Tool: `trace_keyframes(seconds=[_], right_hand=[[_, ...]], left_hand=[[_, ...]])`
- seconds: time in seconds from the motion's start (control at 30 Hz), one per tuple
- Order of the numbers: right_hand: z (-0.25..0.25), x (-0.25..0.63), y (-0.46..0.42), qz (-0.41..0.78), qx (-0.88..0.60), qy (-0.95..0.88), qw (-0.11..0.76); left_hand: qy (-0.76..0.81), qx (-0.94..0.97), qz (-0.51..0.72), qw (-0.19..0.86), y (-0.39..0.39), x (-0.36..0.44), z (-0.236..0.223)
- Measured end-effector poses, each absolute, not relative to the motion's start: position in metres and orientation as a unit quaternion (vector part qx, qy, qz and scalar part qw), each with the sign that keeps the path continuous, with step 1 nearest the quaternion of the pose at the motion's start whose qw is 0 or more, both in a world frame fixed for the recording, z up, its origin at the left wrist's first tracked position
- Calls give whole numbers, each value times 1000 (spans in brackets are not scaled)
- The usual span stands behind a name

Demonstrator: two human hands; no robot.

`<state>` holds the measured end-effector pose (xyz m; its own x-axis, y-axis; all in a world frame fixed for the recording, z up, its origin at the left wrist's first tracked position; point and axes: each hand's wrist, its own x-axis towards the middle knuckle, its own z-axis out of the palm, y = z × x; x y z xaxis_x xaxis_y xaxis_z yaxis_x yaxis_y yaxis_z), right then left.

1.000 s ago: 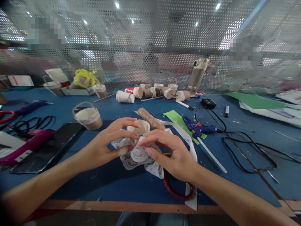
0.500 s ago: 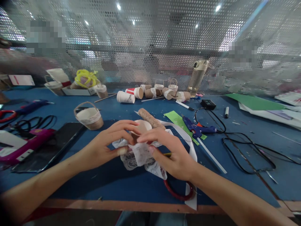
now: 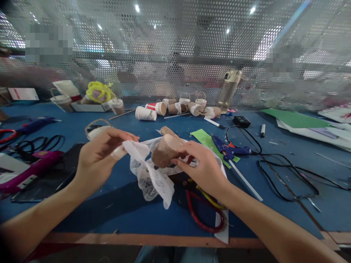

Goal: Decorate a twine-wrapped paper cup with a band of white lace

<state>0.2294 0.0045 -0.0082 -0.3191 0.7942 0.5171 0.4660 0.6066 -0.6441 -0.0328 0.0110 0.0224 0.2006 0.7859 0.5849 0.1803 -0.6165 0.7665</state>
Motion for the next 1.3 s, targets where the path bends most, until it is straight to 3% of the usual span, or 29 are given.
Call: trace_keyframes(seconds=[0.17,0.23,0.47,0.77,0.93,1.3], right_hand=[[-2,235,10,418,-398,-619,533],[0,237,13,442,-392,-563,578],[-1,246,25,281,-521,-581,558],[1,248,29,328,-525,-523,586],[1,251,28,270,-508,-534,620],[-4,227,25,72,-408,-781,468]], left_hand=[[356,699,556,274,9,-32,26],[353,698,554,285,8,-31,27],[348,670,549,358,7,-35,23],[309,625,577,424,9,-37,23],[310,621,579,429,6,-34,27],[298,708,534,354,-4,-33,27]])
